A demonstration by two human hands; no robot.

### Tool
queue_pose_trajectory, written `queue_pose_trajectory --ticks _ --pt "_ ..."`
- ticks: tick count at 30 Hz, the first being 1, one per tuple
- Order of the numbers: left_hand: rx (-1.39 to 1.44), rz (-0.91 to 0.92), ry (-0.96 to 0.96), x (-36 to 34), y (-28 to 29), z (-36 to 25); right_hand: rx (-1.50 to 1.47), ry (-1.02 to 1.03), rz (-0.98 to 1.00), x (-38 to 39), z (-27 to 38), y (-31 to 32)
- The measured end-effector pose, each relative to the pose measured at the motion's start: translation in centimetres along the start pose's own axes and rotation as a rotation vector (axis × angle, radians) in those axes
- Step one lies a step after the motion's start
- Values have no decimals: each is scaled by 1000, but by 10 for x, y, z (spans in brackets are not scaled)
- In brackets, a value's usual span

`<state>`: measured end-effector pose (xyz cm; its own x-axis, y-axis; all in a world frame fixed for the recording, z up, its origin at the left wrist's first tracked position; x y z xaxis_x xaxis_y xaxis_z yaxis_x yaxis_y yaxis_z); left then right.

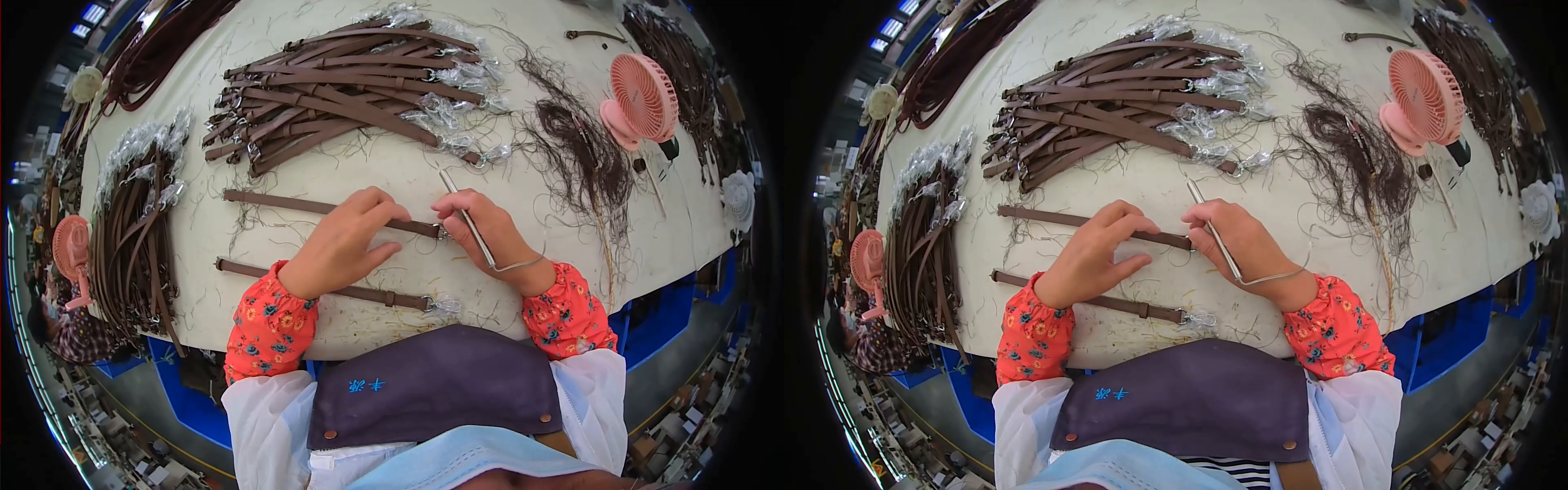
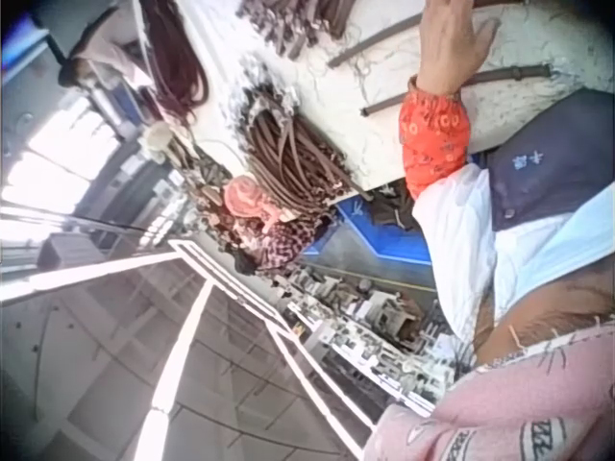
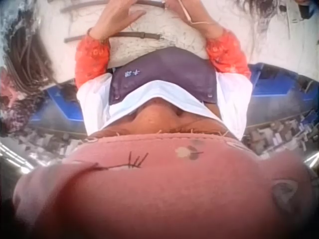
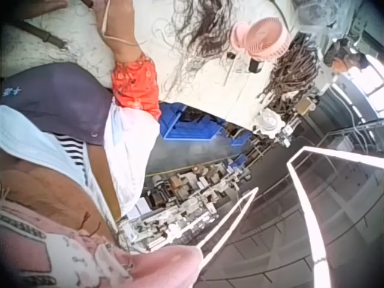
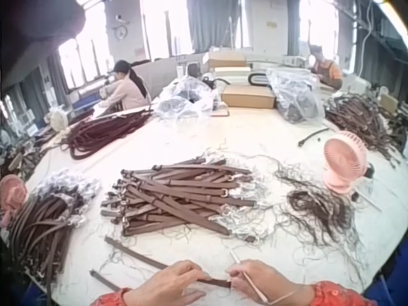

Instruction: Trimming loose threads and inspecting hardware on a batch of leather straps.

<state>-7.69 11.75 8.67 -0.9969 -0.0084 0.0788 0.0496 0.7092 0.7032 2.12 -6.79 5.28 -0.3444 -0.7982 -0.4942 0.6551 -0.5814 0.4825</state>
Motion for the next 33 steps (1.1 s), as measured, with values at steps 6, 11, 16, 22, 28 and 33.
queue_pose_trajectory --ticks 6,11,16,22,28,33 --pt "184 -48 92 -13 -40 1 -429 -112 -352 0 -2 11" --pt "107 -140 153 -21 -43 0 -733 -314 -455 3 -6 16" --pt "177 -155 167 -22 -39 4 -839 -336 -306 6 -9 11" --pt "377 11 312 -21 -30 20 -677 -436 -190 9 -10 2" --pt "592 132 321 -17 -30 27 -679 -446 -188 8 -9 -1" --pt "629 162 317 -16 -30 27 -658 -452 -168 8 -9 -1"
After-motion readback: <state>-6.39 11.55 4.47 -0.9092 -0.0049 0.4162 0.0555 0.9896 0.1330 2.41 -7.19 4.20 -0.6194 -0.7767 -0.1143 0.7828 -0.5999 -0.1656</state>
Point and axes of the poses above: each hand's wrist, its own x-axis away from the middle knuckle, its own y-axis out of the back of the hand, z = x × y, the point moved 4 cm from there along -x, towards the middle knuckle, and after that the axes turned 15 degrees about y, right-handed, at the moved point
